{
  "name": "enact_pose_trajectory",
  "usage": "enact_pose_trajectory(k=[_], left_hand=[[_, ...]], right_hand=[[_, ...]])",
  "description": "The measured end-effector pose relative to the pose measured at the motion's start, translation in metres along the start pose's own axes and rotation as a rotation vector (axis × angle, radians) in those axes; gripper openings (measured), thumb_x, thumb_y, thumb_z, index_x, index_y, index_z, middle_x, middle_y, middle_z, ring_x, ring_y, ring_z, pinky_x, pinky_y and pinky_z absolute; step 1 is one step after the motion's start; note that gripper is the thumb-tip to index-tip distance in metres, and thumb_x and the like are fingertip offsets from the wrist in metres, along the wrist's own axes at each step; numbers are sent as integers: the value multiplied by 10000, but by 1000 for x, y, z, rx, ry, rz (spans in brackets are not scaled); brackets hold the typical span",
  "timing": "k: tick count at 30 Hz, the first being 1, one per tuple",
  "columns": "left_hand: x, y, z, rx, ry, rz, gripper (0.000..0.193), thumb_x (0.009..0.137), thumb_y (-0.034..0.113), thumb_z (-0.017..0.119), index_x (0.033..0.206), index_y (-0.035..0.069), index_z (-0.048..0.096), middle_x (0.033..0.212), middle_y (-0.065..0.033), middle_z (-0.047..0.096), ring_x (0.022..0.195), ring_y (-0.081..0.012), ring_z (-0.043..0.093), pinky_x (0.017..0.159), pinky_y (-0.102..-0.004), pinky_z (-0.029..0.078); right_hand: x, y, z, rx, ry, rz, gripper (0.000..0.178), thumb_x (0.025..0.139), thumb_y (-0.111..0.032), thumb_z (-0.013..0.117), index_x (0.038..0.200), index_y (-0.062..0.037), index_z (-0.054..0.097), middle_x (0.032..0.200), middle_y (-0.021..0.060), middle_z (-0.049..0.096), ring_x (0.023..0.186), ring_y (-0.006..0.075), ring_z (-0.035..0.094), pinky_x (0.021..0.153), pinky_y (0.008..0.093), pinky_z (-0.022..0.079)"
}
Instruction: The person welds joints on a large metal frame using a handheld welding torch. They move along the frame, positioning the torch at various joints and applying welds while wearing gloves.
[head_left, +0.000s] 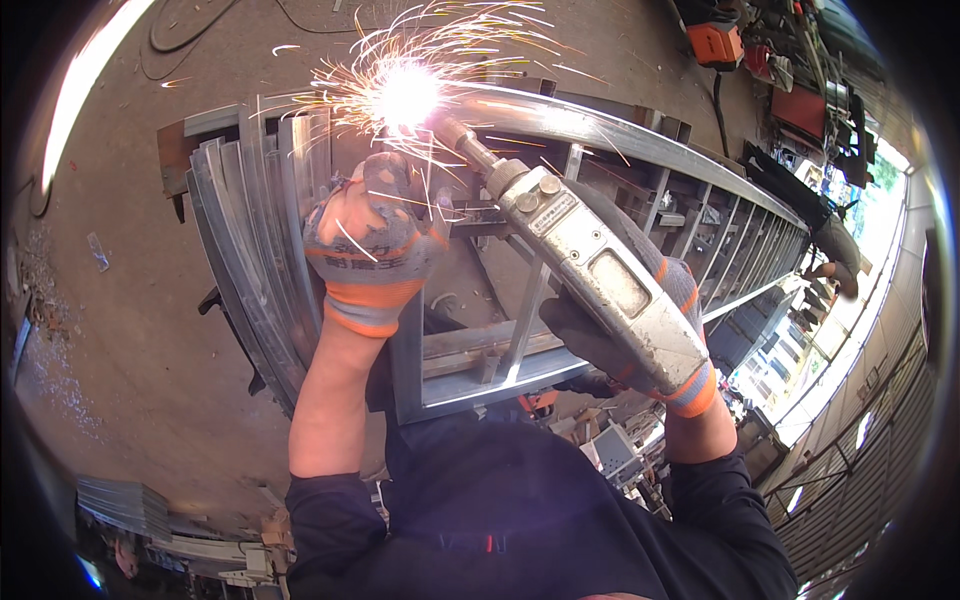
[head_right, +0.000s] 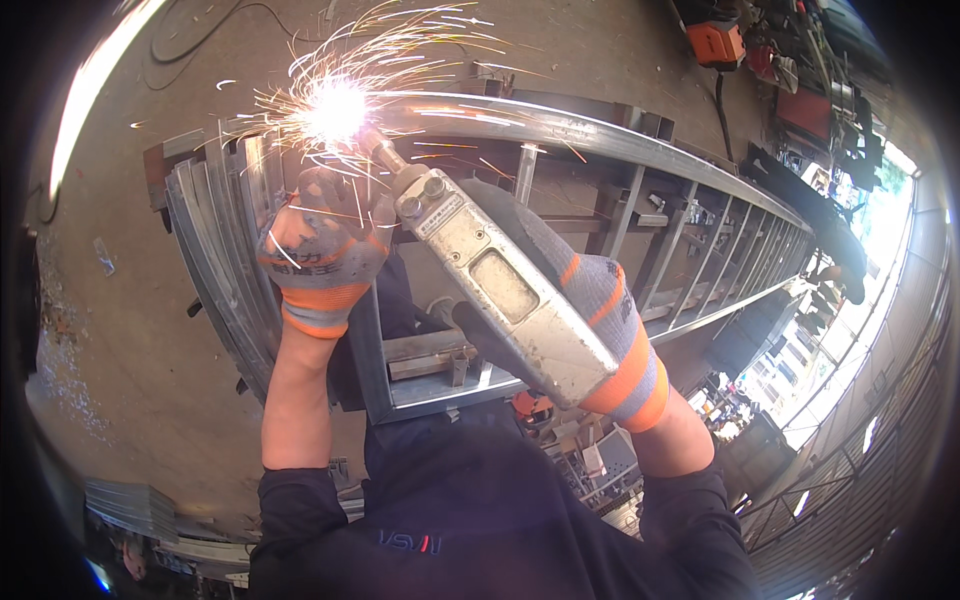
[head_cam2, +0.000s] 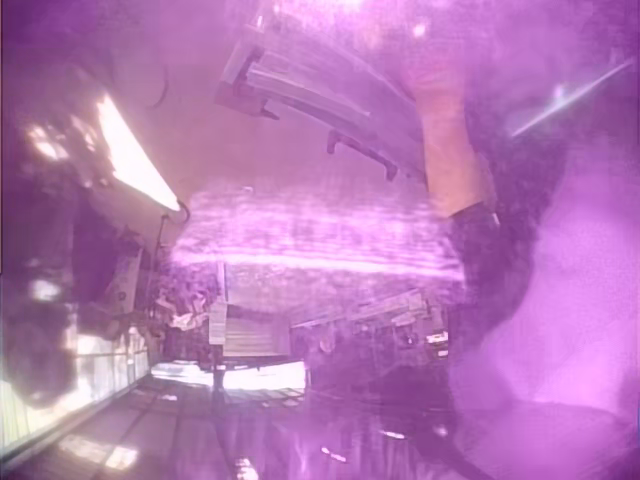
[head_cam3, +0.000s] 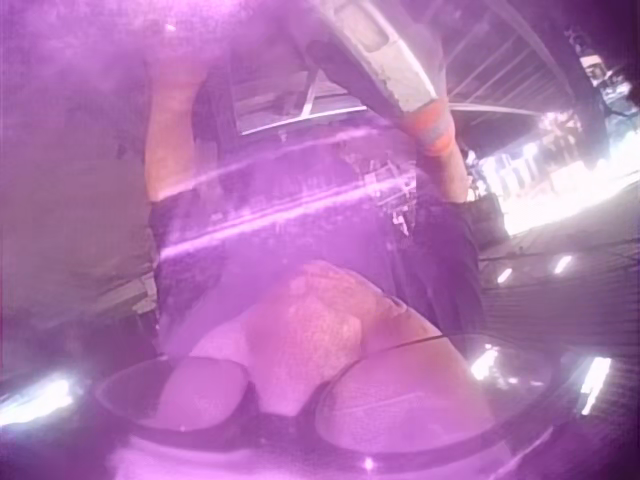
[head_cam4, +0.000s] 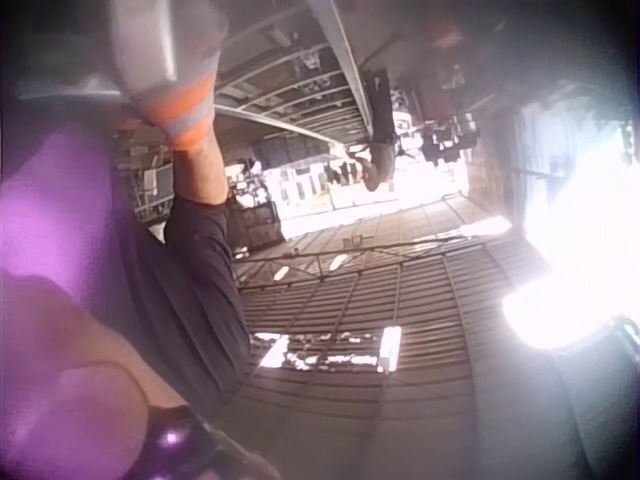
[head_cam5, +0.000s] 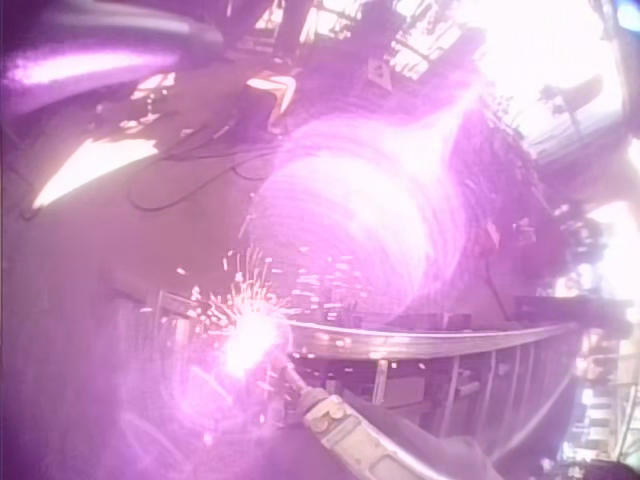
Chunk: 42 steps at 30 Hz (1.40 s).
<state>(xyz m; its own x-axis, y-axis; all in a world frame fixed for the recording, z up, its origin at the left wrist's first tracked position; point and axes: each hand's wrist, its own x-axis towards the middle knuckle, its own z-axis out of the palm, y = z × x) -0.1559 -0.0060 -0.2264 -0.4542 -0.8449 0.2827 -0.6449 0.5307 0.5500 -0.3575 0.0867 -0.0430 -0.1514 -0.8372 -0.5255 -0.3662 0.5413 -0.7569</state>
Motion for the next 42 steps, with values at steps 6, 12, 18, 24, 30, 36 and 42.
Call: enact_pose_trajectory(k=[6, 12, 18, 24, 30, 36, 42], left_hand=[[-2, 3, -8, 5, -159, -87, 522, 774, 370, 868, 1120, 18, 698, 860, -113, 670, 682, -291, 654, 592, -420, 524], [-1, 1, -5, -141, -99, -119, 485, 762, 325, 876, 1103, 19, 717, 872, -114, 689, 693, -325, 666, 611, -419, 538], [-2, -2, -6, -97, -176, -140, 526, 733, 285, 884, 1149, 20, 701, 884, -120, 688, 713, -340, 675, 624, -436, 553], [0, 2, -2, 48, 61, 27, 587, 721, 357, 895, 1163, 25, 697, 860, -114, 666, 669, -317, 651, 608, -435, 551], [-1, 0, -3, 14, -20, -4, 524, 728, 363, 901, 1086, 24, 722, 841, -112, 650, 665, -305, 641, 593, -420, 542], [4, 4, -5, 2, 27, -24, 436, 745, 353, 897, 1003, 47, 725, 766, -110, 652, 637, -306, 651, 589, -419, 541], [12, 9, -12, -62, -102, -134, 392, 766, 353, 885, 950, 59, 702, 761, -120, 683, 644, -312, 673, 604, -412, 550]], right_hand=[[-6, -3, 1, 108, 48, 130, 527, 802, 8, 879, 1298, -29, 705, 1039, 5, 772, 926, 79, 716, 812, 258, 575], [-6, 5, 4, 99, 68, 93, 522, 808, -3, 876, 1297, -21, 695, 1046, 24, 765, 914, 102, 710, 800, 282, 567], [-4, 3, 0, -147, 30, -109, 543, 810, -2, 866, 1321, -15, 684, 1052, 47, 759, 912, 119, 706, 804, 287, 561], [-14, 11, 4, 16, 78, 63, 558, 815, -19, 867, 1340, -14, 678, 1050, 47, 751, 881, 124, 698, 785, 291, 559], [-21, 23, 3, -104, 81, 8, 590, 809, -36, 871, 1363, -23, 668, 1002, 61, 737, 817, 147, 693, 744, 307, 560], [-14, 11, -3, -137, 5, -38, 645, 824, -47, 854, 1426, -28, 625, 1008, 65, 739, 799, 146, 684, 742, 309, 558], [-19, 15, 5, 4, 80, 33, 687, 819, -56, 860, 1455, -20, 601, 1066, 88, 751, 819, 160, 699, 760, 309, 565]])
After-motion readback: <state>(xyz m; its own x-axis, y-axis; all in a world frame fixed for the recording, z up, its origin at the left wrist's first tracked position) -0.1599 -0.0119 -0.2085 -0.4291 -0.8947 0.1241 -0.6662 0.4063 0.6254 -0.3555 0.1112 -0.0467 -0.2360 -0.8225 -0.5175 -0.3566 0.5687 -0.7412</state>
